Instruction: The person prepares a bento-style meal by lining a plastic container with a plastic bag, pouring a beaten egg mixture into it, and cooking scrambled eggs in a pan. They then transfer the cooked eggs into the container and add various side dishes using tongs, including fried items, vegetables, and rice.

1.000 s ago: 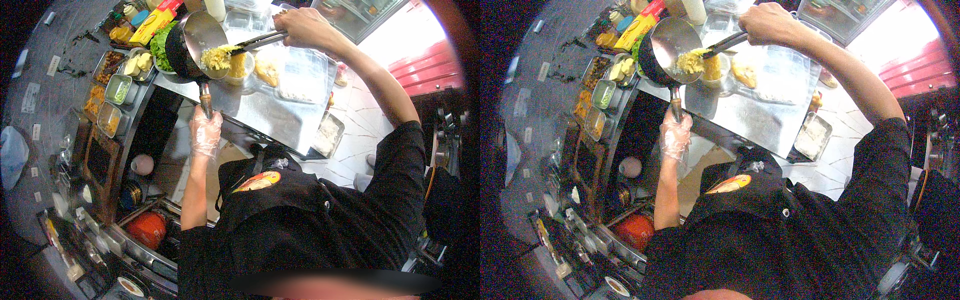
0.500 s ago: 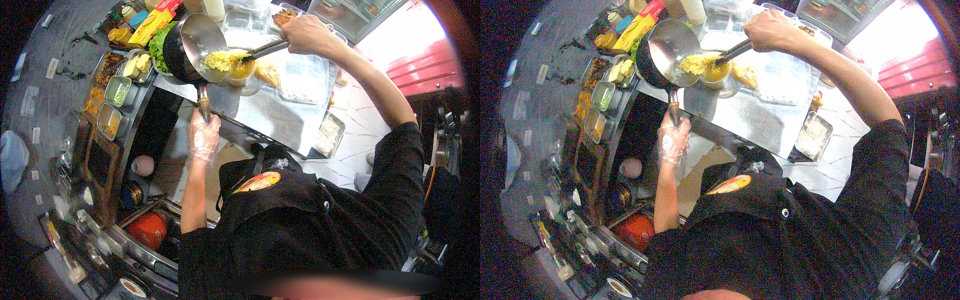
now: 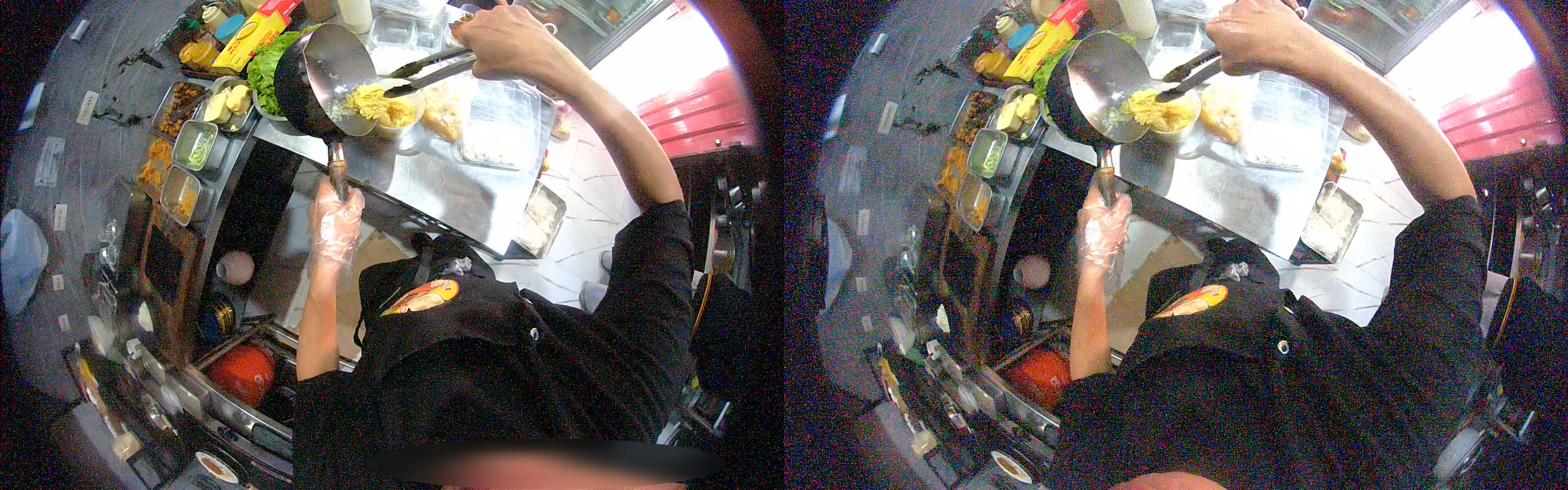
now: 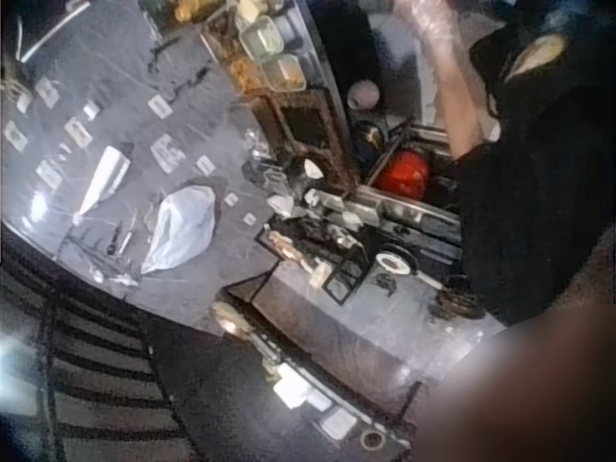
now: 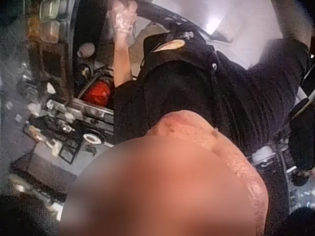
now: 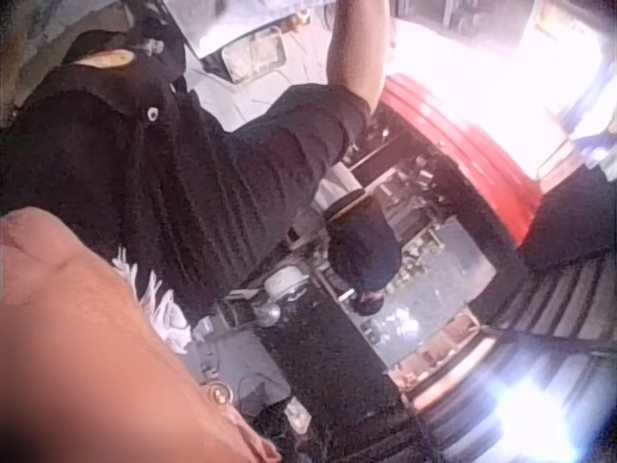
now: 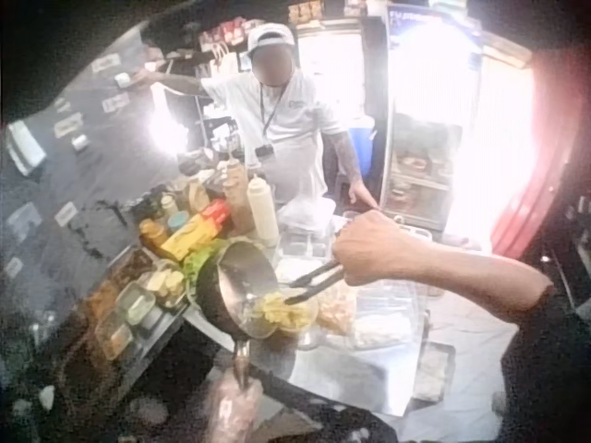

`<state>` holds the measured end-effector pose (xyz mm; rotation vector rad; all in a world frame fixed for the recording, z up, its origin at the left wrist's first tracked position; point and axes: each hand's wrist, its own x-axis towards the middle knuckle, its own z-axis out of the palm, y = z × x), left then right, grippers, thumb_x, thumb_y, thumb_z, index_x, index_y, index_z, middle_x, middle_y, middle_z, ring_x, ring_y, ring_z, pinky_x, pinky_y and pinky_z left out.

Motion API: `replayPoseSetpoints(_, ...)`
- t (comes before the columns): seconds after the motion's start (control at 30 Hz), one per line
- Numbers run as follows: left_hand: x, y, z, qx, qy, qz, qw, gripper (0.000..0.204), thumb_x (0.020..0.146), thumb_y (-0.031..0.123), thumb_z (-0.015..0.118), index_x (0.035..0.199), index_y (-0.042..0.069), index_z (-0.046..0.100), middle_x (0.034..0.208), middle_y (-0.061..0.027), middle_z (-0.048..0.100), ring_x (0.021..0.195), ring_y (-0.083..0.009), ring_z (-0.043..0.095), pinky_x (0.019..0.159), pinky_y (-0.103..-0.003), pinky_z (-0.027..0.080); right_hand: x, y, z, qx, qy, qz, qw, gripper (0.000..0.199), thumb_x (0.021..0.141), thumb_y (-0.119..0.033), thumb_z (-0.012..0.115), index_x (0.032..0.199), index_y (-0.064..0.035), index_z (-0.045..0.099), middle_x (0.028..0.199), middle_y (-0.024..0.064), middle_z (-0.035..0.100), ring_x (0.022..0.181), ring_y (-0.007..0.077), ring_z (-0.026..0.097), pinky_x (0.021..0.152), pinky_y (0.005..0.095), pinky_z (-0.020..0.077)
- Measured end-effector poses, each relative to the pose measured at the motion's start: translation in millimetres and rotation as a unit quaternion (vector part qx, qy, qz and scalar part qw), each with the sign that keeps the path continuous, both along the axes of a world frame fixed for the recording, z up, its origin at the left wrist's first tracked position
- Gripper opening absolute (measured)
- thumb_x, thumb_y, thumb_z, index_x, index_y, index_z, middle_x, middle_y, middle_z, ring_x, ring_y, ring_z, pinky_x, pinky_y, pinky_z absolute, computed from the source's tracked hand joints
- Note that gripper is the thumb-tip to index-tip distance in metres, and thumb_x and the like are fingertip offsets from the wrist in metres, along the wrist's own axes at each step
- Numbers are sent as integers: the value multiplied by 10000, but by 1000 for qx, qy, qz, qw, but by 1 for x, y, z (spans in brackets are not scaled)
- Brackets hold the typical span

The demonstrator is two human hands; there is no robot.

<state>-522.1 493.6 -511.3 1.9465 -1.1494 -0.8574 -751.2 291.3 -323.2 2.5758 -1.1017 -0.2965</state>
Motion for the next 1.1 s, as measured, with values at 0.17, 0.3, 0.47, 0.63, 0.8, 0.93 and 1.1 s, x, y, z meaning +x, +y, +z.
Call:
replayPoseSetpoints(0.17,-4,-1,3,-10,-13,-10,1000,263,847,158,633,1078,94,526,622,-10,516,427,-117,477,393,-308,407,23,6,12,50,-4,9,999,178,632,-143,625,730,-11,693,714,192,661,697,355,674,621,450,528)
replayPoseSetpoints(0.3,-5,0,-8,-30,-12,-14,999,215,841,156,639,1022,84,549,618,-23,521,432,-120,489,401,-309,418,29,-3,-23,11,-65,91,994,216,626,-178,673,734,10,670,741,205,660,701,365,679,622,445,550)
replayPoseSetpoints(0.47,-14,-2,9,-11,-63,-13,998,228,836,205,638,972,42,555,638,-103,557,500,-232,555,497,-383,464,41,-5,-35,-27,-95,154,983,173,641,-176,661,722,-24,679,713,177,662,663,337,677,589,428,544)
replayPoseSetpoints(0.63,-29,-6,35,-4,-149,-32,988,222,852,181,598,953,0,518,724,-272,620,728,-464,629,640,-522,451,26,-4,-49,-47,-117,172,977,134,643,-149,665,729,-47,683,707,158,665,652,322,676,569,422,535)
replayPoseSetpoints(0.8,-25,-10,25,1,-143,-33,989,219,856,178,597,942,-1,504,752,-298,619,755,-472,627,652,-546,439,-2,-2,-56,-6,-70,87,994,131,662,-112,629,771,-62,681,703,170,653,671,330,674,606,440,537)
replayPoseSetpoints(0.93,-24,-11,26,21,-152,-35,988,281,849,217,605,1047,32,530,794,-254,648,763,-450,642,673,-522,479,-29,4,-58,12,-62,18,998,132,673,-108,610,775,-69,684,728,185,660,703,338,681,630,450,541)
replayPoseSetpoints(1.1,-23,-12,31,52,-193,-26,979,312,842,245,611,1073,45,545,818,-233,664,773,-450,643,688,-516,492,-30,10,-37,9,-48,-3,999,142,657,-113,628,767,-53,695,741,180,670,710,334,687,634,427,553)
